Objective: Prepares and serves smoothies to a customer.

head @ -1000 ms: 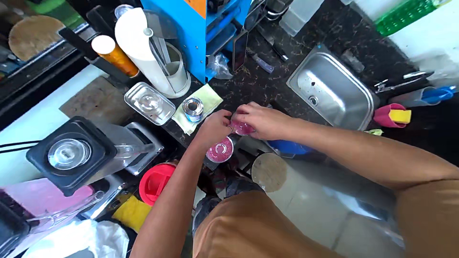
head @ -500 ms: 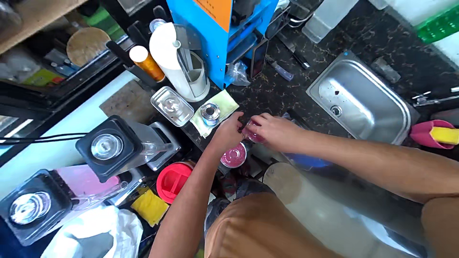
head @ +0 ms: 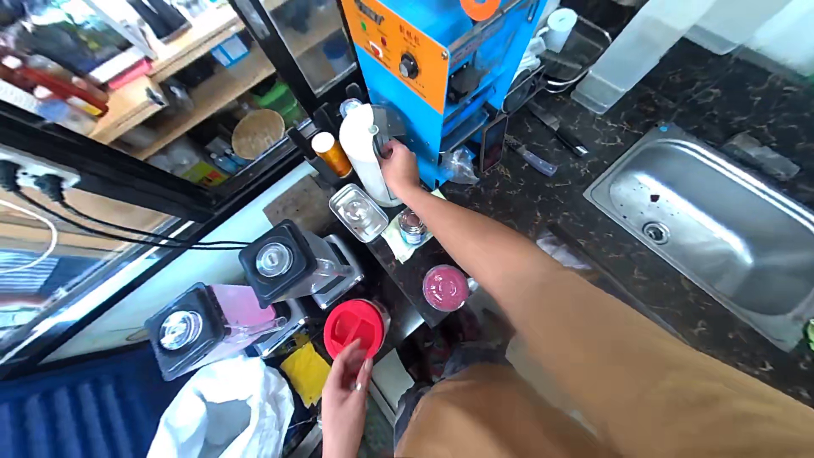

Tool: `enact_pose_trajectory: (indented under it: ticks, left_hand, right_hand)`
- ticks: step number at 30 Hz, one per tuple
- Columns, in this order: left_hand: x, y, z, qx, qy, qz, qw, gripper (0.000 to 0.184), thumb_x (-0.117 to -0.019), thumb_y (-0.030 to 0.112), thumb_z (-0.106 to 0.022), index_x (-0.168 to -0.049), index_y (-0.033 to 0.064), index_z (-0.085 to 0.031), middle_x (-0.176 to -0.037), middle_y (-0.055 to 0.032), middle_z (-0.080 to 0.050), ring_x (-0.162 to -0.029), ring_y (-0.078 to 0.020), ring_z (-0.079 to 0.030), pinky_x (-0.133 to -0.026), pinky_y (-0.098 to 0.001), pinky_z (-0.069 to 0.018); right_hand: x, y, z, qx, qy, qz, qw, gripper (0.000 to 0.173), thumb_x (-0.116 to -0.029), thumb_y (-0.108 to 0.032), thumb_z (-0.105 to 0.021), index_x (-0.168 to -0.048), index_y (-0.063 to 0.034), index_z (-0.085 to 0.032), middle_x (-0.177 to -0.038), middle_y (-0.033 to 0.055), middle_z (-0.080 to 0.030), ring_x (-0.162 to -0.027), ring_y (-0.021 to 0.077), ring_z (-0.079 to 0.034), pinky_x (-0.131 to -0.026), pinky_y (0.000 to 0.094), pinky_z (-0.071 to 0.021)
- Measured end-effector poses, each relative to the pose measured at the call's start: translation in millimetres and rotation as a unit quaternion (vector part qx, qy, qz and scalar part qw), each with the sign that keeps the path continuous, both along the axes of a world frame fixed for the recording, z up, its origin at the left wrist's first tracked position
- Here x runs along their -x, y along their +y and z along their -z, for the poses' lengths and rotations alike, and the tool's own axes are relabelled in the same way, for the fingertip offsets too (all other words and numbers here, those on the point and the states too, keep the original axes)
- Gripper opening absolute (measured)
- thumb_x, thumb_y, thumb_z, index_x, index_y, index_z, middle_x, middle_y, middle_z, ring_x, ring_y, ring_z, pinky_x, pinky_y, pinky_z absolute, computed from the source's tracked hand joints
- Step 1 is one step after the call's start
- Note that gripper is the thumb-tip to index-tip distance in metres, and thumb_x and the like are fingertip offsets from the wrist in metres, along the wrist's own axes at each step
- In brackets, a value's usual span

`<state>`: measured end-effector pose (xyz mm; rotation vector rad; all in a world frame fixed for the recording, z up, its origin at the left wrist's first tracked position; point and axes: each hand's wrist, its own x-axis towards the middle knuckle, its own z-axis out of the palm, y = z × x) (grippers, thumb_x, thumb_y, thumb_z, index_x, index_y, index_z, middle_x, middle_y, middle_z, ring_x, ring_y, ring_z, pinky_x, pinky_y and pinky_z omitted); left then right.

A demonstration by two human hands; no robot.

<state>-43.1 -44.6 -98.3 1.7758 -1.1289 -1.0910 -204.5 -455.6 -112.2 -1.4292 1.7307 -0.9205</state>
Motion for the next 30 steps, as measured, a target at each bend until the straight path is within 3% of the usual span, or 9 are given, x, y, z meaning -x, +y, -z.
enact_pose_trajectory:
  ticks: [4, 8, 12, 15, 17, 19, 22, 26, 30]
  left_hand:
    - [-19, 68, 20, -0.033, 0.047, -0.093, 0.994, 0.042, -0.0965, 0.006, -0.06, -0.136, -0.0049, -0.055, -0.109, -0.0122, -0.07, -0.094, -0.0147, -0.07, -0.08, -0.0333, -0.0605]
    - [-27, 99, 32, -0.041, 0.07, -0.126, 0.989, 0.041, -0.0983, 0.003, -0.055, -0.137, -0.0067, -0.052, -0.106, -0.0119, -0.07, -0.088, -0.0129, -0.07, -0.075, -0.0305, -0.0601]
    - [-31, 102, 35, -0.03, 0.087, -0.11, 0.99, 0.04, -0.0982, 0.002, -0.054, -0.138, -0.0067, -0.051, -0.107, -0.0113, -0.07, -0.089, -0.0134, -0.07, -0.075, -0.0302, -0.0598]
    - [-35, 94, 36, -0.003, 0.095, -0.089, 0.992, 0.04, -0.0981, 0.003, -0.055, -0.138, -0.0044, -0.052, -0.108, -0.0092, -0.07, -0.091, -0.0128, -0.07, -0.076, -0.0293, -0.06]
    - [-39, 86, 41, 0.016, 0.097, -0.073, 0.992, 0.04, -0.0979, 0.005, -0.056, -0.137, -0.0039, -0.054, -0.109, -0.0095, -0.07, -0.092, -0.0136, -0.07, -0.077, -0.0293, -0.0599]
    - [-38, 83, 47, 0.03, 0.094, -0.048, 0.994, 0.04, -0.0977, 0.009, -0.059, -0.135, -0.0043, -0.056, -0.109, -0.0104, -0.071, -0.094, -0.0148, -0.07, -0.08, -0.0308, -0.0605]
    - [-26, 59, 57, 0.039, 0.066, 0.017, 0.997, 0.043, -0.0965, 0.016, -0.063, -0.135, -0.0018, -0.058, -0.11, -0.01, -0.072, -0.096, -0.0147, -0.07, -0.085, -0.0326, -0.0602]
    - [13, 3, 63, 0.028, -0.002, 0.145, 0.989, 0.077, -0.0891, 0.029, -0.076, -0.153, 0.0031, -0.04, -0.131, -0.0147, -0.065, -0.117, -0.0232, -0.064, -0.094, -0.043, -0.0576]
    - [64, -59, 80, 0.041, -0.045, 0.213, 0.975, 0.107, -0.0759, 0.044, -0.087, -0.157, 0.0015, -0.032, -0.144, -0.0156, -0.056, -0.129, -0.0288, -0.056, -0.1, -0.0472, -0.053]
  right_hand:
    - [-3, -10, 0, 0.021, 0.047, 0.004, 0.999, 0.026, -0.0967, -0.034, -0.069, -0.106, -0.0103, -0.072, -0.095, 0.0107, -0.073, -0.089, 0.0295, -0.071, -0.078, 0.0544, -0.0584]
    - [4, -2, 4, 0.072, 0.085, -0.03, 0.993, 0.023, -0.0992, -0.03, -0.065, -0.104, -0.0079, -0.072, -0.097, 0.011, -0.072, -0.091, 0.0282, -0.07, -0.081, 0.0528, -0.058]
    - [13, 14, 2, 0.123, 0.097, -0.053, 0.986, 0.024, -0.0995, -0.019, -0.06, -0.115, -0.0053, -0.071, -0.111, 0.0134, -0.071, -0.106, 0.0275, -0.069, -0.095, 0.0488, -0.0567]
    - [30, 36, -19, 0.206, 0.095, -0.034, 0.973, 0.028, -0.1037, -0.02, -0.055, -0.124, -0.0065, -0.068, -0.116, 0.012, -0.071, -0.103, 0.0238, -0.07, -0.092, 0.0439, -0.0588]
    - [56, 59, -54, 0.299, 0.079, -0.024, 0.951, 0.031, -0.1045, -0.018, -0.054, -0.128, -0.0042, -0.067, -0.113, 0.012, -0.07, -0.09, 0.0195, -0.069, -0.08, 0.0371, -0.0602]
    - [87, 97, -92, 0.37, 0.031, -0.04, 0.928, 0.027, -0.1037, -0.013, -0.057, -0.124, -0.0003, -0.068, -0.11, 0.0117, -0.07, -0.083, 0.015, -0.068, -0.073, 0.0324, -0.061]
    - [121, 173, -132, 0.395, -0.018, -0.112, 0.912, 0.021, -0.1021, -0.008, -0.06, -0.118, 0.0036, -0.069, -0.105, 0.0121, -0.069, -0.076, 0.0138, -0.066, -0.064, 0.0313, -0.0598]
    - [134, 253, -123, 0.407, 0.062, -0.209, 0.887, 0.017, -0.096, -0.003, -0.062, -0.107, 0.0028, -0.073, -0.103, 0.0124, -0.072, -0.091, 0.0135, -0.07, -0.079, 0.0289, -0.0615]
    - [135, 274, -90, 0.421, 0.057, -0.225, 0.877, 0.015, -0.0947, -0.001, -0.064, -0.105, 0.0014, -0.074, -0.106, 0.0128, -0.073, -0.099, 0.0164, -0.071, -0.087, 0.0311, -0.0621]
